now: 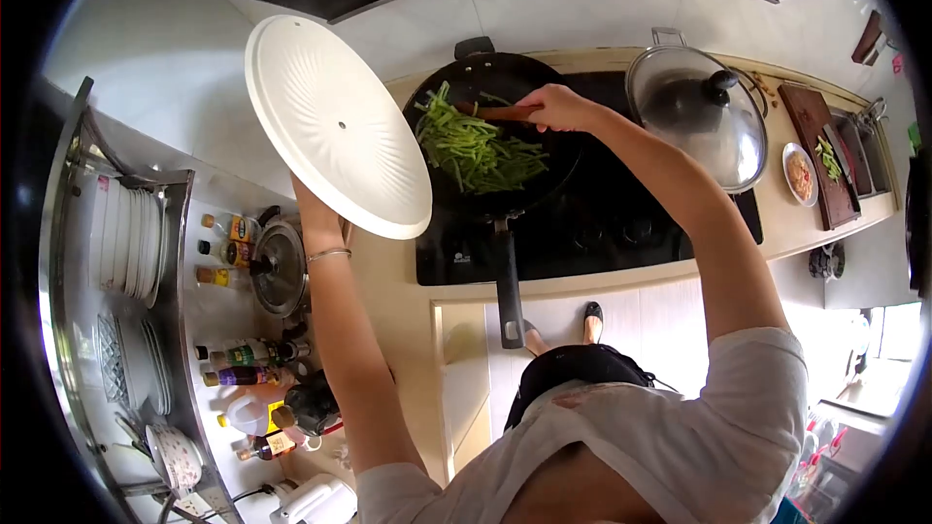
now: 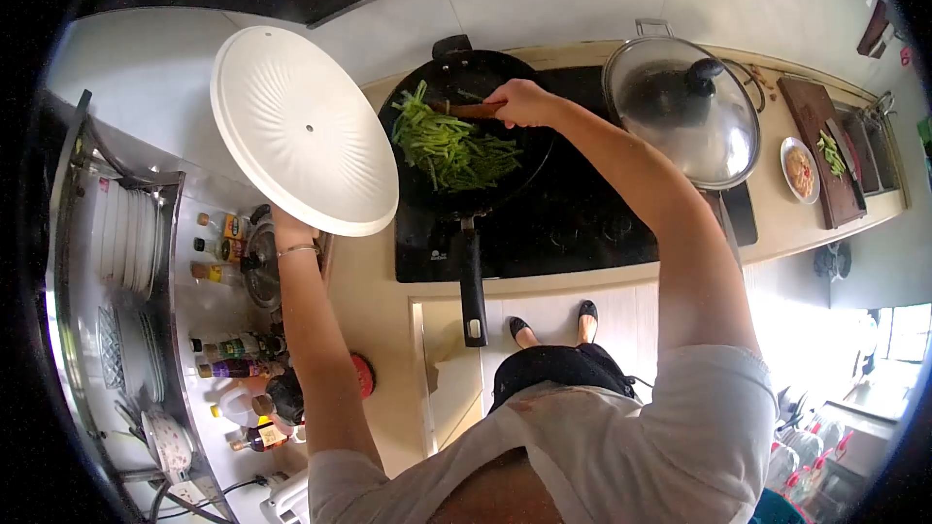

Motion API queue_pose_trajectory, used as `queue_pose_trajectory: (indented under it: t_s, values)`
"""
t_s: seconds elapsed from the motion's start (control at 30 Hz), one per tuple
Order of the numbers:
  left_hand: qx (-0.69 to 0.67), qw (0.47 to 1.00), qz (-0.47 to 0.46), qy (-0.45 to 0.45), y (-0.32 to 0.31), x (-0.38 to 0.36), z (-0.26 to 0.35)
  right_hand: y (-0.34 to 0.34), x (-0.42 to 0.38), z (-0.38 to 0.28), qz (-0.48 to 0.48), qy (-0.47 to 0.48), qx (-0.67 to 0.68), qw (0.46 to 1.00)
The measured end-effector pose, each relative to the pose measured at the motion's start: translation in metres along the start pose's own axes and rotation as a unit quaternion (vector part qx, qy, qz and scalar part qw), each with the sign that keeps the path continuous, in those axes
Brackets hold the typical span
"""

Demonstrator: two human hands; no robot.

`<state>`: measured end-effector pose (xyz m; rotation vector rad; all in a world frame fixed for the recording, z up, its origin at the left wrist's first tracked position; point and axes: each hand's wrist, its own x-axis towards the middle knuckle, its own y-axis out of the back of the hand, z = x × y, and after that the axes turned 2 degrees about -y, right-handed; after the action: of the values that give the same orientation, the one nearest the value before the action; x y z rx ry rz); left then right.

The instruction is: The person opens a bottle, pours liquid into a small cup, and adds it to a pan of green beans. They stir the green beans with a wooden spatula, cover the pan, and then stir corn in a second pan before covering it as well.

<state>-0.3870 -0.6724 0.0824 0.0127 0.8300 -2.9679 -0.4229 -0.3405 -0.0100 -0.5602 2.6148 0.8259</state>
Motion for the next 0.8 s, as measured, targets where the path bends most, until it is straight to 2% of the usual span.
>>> queue_pose_trajectory:
  t_s: [0.07,0.13,0.2,0.33,0.4,0.47,0.5,0.53,0.57,0.6,0.67,0.7,0.77,0.8]
  values:
    - [0.092,0.992,-0.02,-0.081,0.003,-0.005,-0.004,-0.02,-0.016,0.0,0.109,0.158,-0.194,0.962]
    - [0.115,0.987,-0.033,-0.108,0.003,-0.007,-0.004,-0.04,-0.053,-0.006,0.164,0.19,-0.304,0.919]
    - [0.13,0.983,-0.039,-0.127,0.004,-0.006,-0.005,-0.054,-0.081,-0.005,0.174,0.166,-0.384,0.891]
    - [0.152,0.974,-0.051,-0.16,-0.005,-0.011,-0.004,-0.055,-0.137,-0.021,0.16,0.142,-0.404,0.889]
    - [0.145,0.974,-0.055,-0.165,0.007,-0.001,-0.009,-0.049,-0.163,-0.04,0.163,0.14,-0.445,0.869]
    - [0.037,0.993,-0.074,-0.09,0.033,0.021,-0.018,-0.051,-0.181,-0.061,0.138,0.13,-0.448,0.874]
    - [0.036,0.992,-0.077,-0.091,0.036,0.022,-0.019,-0.055,-0.184,-0.067,0.077,0.108,-0.461,0.877]
    - [0.084,0.985,-0.083,-0.13,0.022,0.011,-0.015,-0.061,-0.186,-0.073,0.015,0.085,-0.473,0.877]
    - [0.131,0.973,-0.088,-0.169,0.014,0.004,-0.012,-0.072,-0.182,-0.071,0.009,0.088,-0.489,0.868]
    - [0.128,0.973,-0.091,-0.17,0.014,0.004,-0.012,-0.082,-0.172,-0.064,0.012,0.087,-0.49,0.867]
    - [0.128,0.975,-0.076,-0.167,0.017,0.005,-0.013,-0.102,-0.146,-0.047,0.097,0.107,-0.536,0.832]
    - [0.128,0.974,-0.077,-0.168,0.016,0.004,-0.013,-0.106,-0.131,-0.041,0.099,0.107,-0.536,0.831]
    - [0.165,0.966,-0.077,-0.182,0.014,0.0,-0.013,-0.1,-0.102,-0.037,0.184,0.12,-0.511,0.831]
    - [0.165,0.966,-0.08,-0.183,0.014,0.001,-0.014,-0.094,-0.091,-0.037,0.187,0.119,-0.51,0.831]
